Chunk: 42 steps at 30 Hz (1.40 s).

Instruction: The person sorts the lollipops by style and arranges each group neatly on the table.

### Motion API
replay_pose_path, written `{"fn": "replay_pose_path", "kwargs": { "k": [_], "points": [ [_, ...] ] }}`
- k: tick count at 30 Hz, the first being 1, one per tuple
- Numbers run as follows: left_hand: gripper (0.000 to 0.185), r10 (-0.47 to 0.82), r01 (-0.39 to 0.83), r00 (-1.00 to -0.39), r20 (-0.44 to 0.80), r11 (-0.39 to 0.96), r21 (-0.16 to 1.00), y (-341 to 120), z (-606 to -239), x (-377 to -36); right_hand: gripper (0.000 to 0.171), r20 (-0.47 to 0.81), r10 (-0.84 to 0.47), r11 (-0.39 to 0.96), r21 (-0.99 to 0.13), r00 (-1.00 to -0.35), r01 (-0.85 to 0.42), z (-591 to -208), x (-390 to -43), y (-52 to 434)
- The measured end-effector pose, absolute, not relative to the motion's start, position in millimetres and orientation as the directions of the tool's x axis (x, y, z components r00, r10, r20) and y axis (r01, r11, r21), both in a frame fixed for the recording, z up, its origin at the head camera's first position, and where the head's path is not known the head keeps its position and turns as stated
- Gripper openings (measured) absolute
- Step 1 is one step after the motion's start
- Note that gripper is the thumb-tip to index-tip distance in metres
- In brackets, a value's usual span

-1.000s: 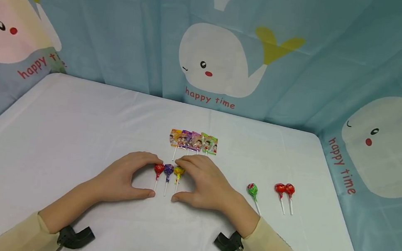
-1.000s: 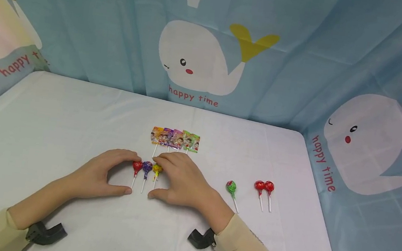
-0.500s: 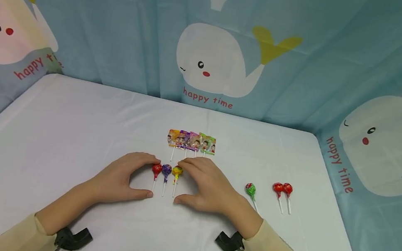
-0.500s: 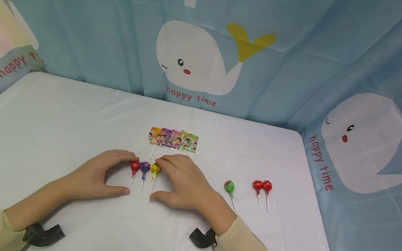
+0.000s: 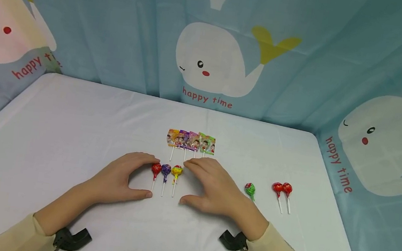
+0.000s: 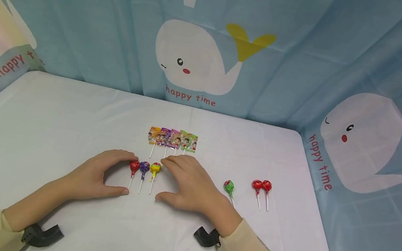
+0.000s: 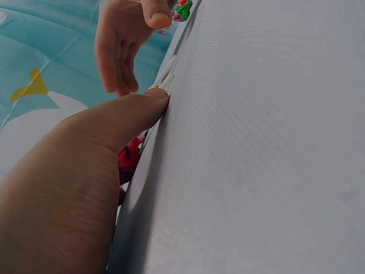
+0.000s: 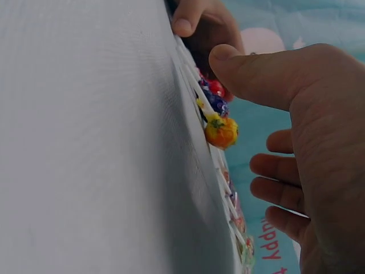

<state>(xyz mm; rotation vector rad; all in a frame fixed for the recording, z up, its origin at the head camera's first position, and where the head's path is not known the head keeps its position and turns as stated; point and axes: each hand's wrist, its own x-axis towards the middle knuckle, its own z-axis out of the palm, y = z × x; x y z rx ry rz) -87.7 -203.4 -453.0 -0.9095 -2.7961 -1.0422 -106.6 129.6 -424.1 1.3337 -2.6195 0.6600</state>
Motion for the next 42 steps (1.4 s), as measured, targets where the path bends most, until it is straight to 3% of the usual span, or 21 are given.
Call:
{"fn": "replay_pose_path", "kwargs": {
  "k": [13,25,42],
  "points": [
    [0.087,0.518,0.529,-0.83,0.208,0.612,0.588,-204,-454,-88,0.08,0.299,-0.719,0.538,-0.333,-0.628,-0.774,-422,-100,150],
    [0.087,0.519,0.531,-0.828,0.211,0.608,0.59,-206,-457,-89,0.061,0.329,-0.686,0.537,-0.372,-0.649,-0.757,-421,-94,177],
    [0.085,0.519,0.528,-0.83,0.204,0.614,0.586,-204,-454,-88,0.059,0.3,-0.622,0.595,-0.42,-0.724,-0.685,-422,-85,216]
  ]
}}
